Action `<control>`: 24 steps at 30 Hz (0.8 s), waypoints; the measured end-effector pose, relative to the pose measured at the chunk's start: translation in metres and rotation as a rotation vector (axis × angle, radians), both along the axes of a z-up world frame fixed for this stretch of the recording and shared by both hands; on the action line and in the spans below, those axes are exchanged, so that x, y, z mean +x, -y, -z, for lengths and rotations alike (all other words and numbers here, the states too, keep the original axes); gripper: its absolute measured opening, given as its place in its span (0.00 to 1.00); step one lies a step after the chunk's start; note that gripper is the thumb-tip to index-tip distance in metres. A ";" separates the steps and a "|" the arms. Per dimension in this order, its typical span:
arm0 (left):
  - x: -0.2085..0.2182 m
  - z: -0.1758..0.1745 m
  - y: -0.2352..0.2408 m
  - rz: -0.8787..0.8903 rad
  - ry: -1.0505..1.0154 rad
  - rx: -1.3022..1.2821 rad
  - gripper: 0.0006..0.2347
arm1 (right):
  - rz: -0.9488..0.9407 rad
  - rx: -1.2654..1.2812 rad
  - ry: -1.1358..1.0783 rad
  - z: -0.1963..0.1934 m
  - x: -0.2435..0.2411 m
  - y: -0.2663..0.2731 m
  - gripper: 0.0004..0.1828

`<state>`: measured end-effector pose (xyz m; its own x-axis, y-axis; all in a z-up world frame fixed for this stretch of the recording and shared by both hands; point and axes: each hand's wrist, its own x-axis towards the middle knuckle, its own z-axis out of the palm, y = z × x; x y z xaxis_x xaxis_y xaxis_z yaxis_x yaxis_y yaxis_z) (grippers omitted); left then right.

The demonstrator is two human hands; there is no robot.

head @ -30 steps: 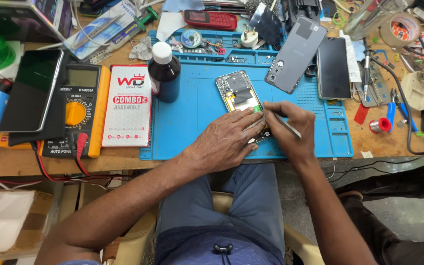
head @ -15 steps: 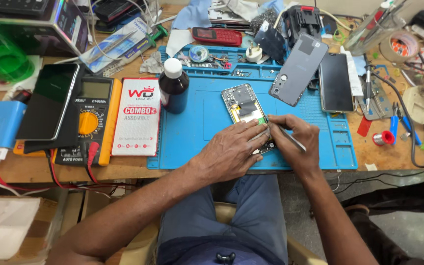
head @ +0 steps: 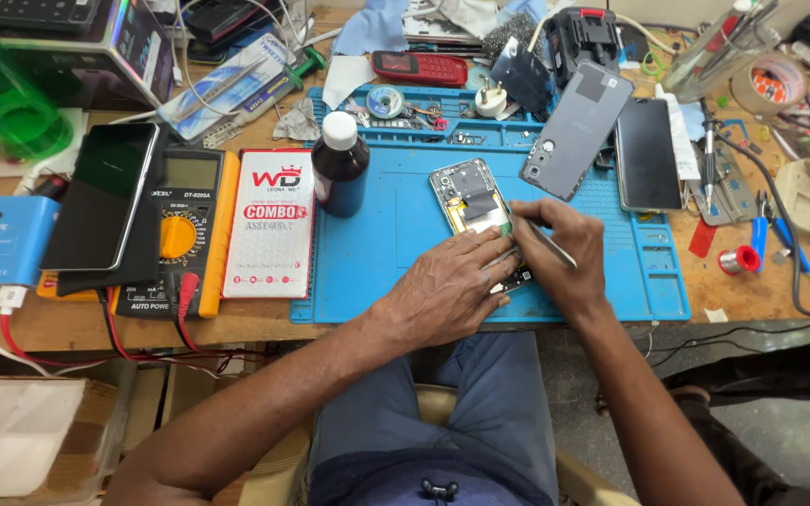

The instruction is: The person removes the back cover of a smartphone, then uses tweezers to lift and adjust internal components and connectors. The person also wipes the battery area with a cloth and applies liquid from a green bottle before continuing to manipulate the internals.

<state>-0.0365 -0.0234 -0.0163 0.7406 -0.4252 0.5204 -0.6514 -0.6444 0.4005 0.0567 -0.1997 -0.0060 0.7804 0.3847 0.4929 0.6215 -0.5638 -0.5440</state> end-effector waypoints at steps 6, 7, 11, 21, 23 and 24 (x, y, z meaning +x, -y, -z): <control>-0.001 -0.001 0.002 0.002 0.012 -0.013 0.17 | -0.017 -0.003 0.001 -0.003 -0.004 -0.005 0.08; 0.000 -0.001 0.000 -0.004 0.012 -0.011 0.17 | -0.032 0.005 0.017 -0.003 -0.006 -0.007 0.08; -0.003 0.001 0.002 -0.006 -0.051 -0.026 0.18 | 0.013 -0.016 -0.001 -0.007 -0.005 -0.009 0.08; -0.001 0.004 0.003 -0.001 0.000 -0.006 0.18 | 0.029 -0.042 -0.031 -0.002 -0.009 0.001 0.09; 0.001 0.002 0.001 0.000 -0.001 -0.004 0.19 | 0.004 -0.013 -0.016 -0.003 -0.008 0.002 0.09; 0.001 0.002 0.001 0.001 -0.003 -0.011 0.20 | -0.008 0.006 -0.008 -0.004 -0.006 0.001 0.10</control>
